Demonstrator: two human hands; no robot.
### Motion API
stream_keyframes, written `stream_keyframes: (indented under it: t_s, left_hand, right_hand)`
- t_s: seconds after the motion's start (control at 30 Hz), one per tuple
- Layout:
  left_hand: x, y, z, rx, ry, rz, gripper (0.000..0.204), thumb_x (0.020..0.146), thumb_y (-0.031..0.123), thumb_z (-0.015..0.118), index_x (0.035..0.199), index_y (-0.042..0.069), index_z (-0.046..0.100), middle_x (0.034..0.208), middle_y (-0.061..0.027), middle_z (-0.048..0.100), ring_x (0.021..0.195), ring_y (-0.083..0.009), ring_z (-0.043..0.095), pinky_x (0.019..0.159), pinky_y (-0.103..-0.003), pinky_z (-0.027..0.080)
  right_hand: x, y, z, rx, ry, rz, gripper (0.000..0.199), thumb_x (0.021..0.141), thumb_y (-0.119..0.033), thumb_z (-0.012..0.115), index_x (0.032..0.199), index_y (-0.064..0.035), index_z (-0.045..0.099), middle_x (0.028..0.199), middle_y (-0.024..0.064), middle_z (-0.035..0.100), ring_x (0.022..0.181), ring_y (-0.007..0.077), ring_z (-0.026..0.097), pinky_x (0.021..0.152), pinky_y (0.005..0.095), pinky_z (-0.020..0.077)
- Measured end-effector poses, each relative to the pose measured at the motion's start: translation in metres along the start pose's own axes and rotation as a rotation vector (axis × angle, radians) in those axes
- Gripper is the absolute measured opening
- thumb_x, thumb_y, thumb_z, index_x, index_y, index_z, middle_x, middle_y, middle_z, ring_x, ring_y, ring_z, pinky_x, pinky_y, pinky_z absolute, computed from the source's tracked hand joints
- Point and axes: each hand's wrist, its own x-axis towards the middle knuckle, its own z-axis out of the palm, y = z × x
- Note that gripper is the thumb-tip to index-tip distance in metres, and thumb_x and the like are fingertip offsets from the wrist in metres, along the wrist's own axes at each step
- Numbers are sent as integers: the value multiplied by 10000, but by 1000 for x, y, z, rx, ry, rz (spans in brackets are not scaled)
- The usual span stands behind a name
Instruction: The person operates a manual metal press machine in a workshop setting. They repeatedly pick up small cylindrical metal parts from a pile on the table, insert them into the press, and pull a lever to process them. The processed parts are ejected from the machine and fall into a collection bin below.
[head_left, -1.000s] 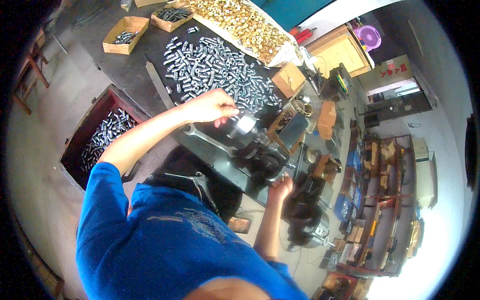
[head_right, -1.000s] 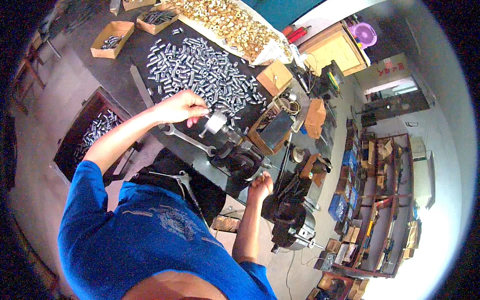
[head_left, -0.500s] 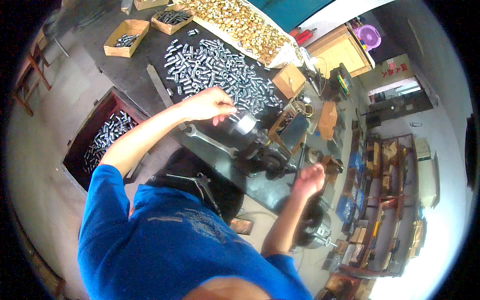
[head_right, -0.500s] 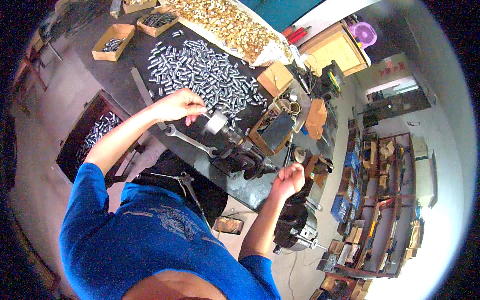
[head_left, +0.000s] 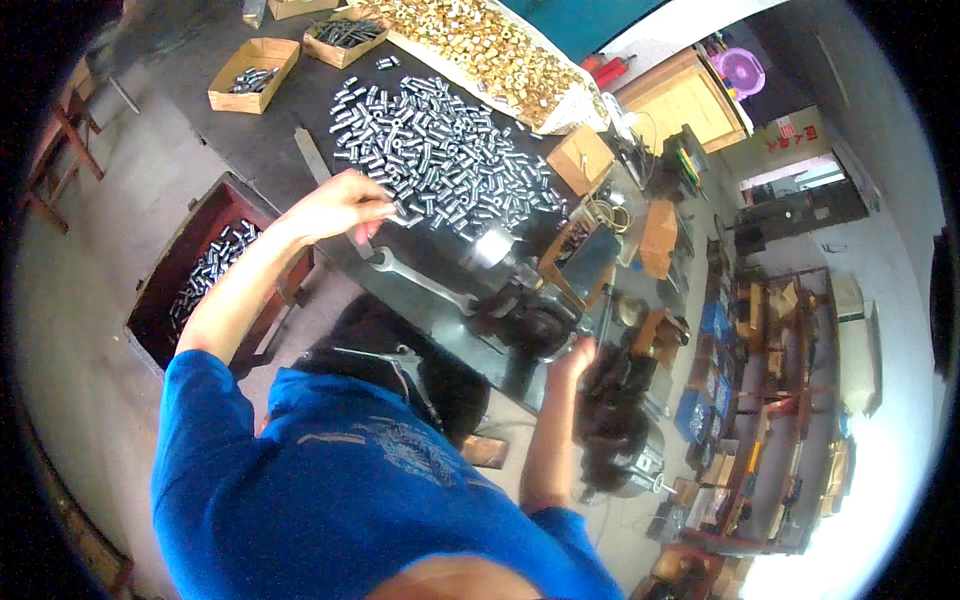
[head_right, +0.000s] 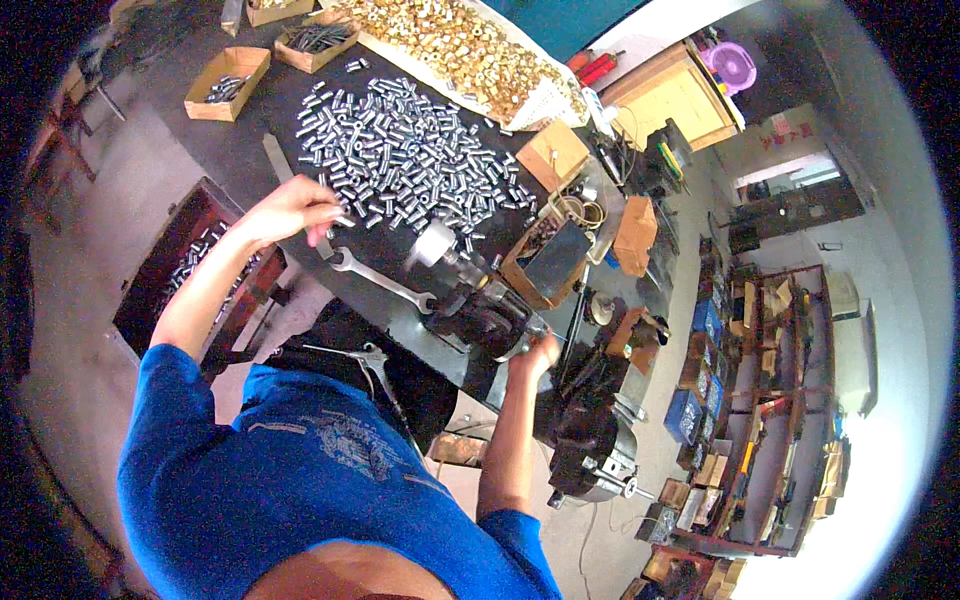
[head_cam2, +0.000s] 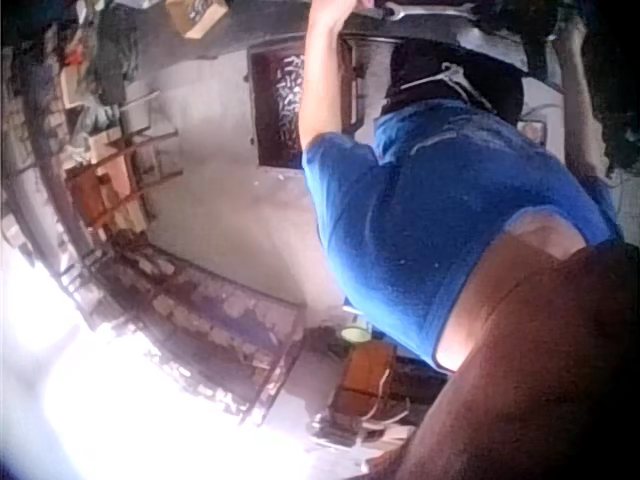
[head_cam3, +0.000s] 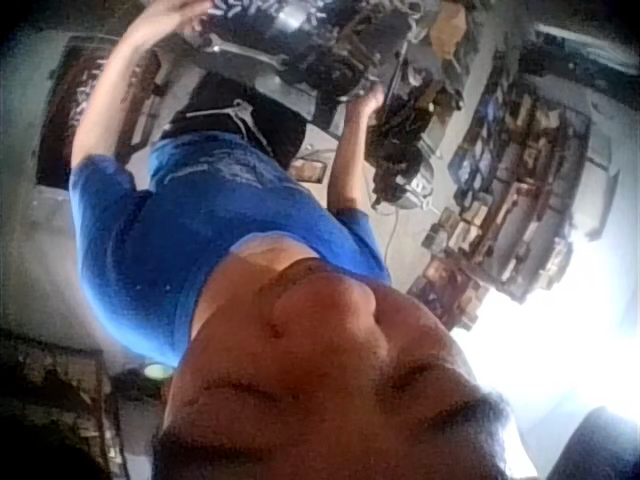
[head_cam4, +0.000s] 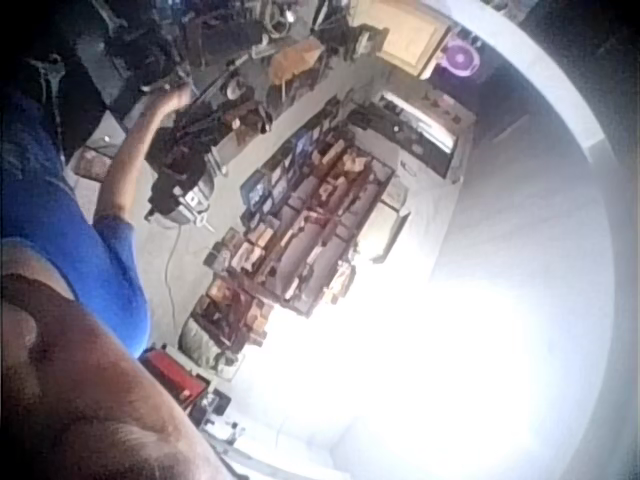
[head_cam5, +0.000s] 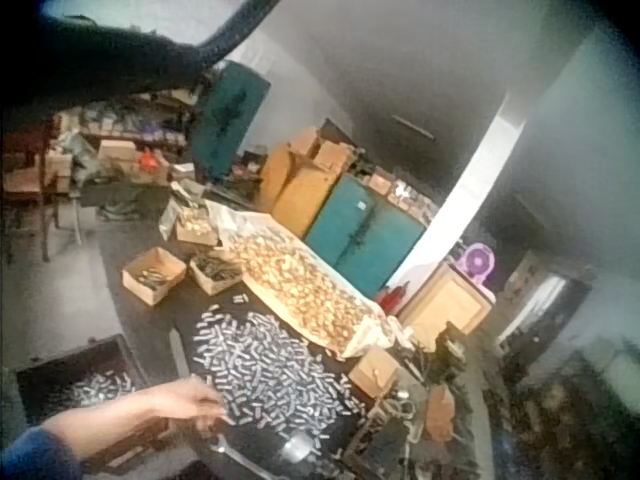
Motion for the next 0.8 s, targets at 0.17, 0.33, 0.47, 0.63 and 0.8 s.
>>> stream_keyframes:
  t_s: [0.17,0.33,0.47,0.63,0.8]
  left_hand:
    - [-60,-41,-33,216,169,-224,241,798,138,509,627,-29,538,526,-34,509,412,-92,490,395,-237,379]
    - [-124,-111,-54,691,286,-347,156,707,111,531,668,-37,561,555,-136,544,500,-224,557,486,-336,436]
    - [-131,-116,-47,1160,302,-454,137,656,118,534,705,0,581,689,-198,562,663,-332,564,605,-417,440]
    - [-52,-35,-1,702,334,66,121,690,123,508,724,39,588,697,-170,569,699,-313,566,636,-402,440]
    - [38,-32,43,875,197,171,109,675,90,531,748,30,586,706,-167,567,704,-326,561,607,-403,441]
  right_hand:
    - [23,-38,32,-3,-172,-309,120,749,-104,477,710,-22,555,552,-17,430,450,77,374,399,208,272]
    - [-18,-81,30,151,-313,-316,122,775,-115,443,747,-23,518,579,-8,392,449,57,299,387,191,229]
    - [-44,-85,6,197,-444,-377,190,810,-212,488,760,-30,512,584,-7,404,433,42,291,353,172,222]
    - [-64,-64,-24,151,-411,-261,168,803,-196,466,749,-41,500,562,-30,397,408,31,256,351,170,169]
    - [-62,-17,-48,170,-351,-105,169,799,-170,460,785,-8,505,562,-18,386,441,57,295,377,191,207]
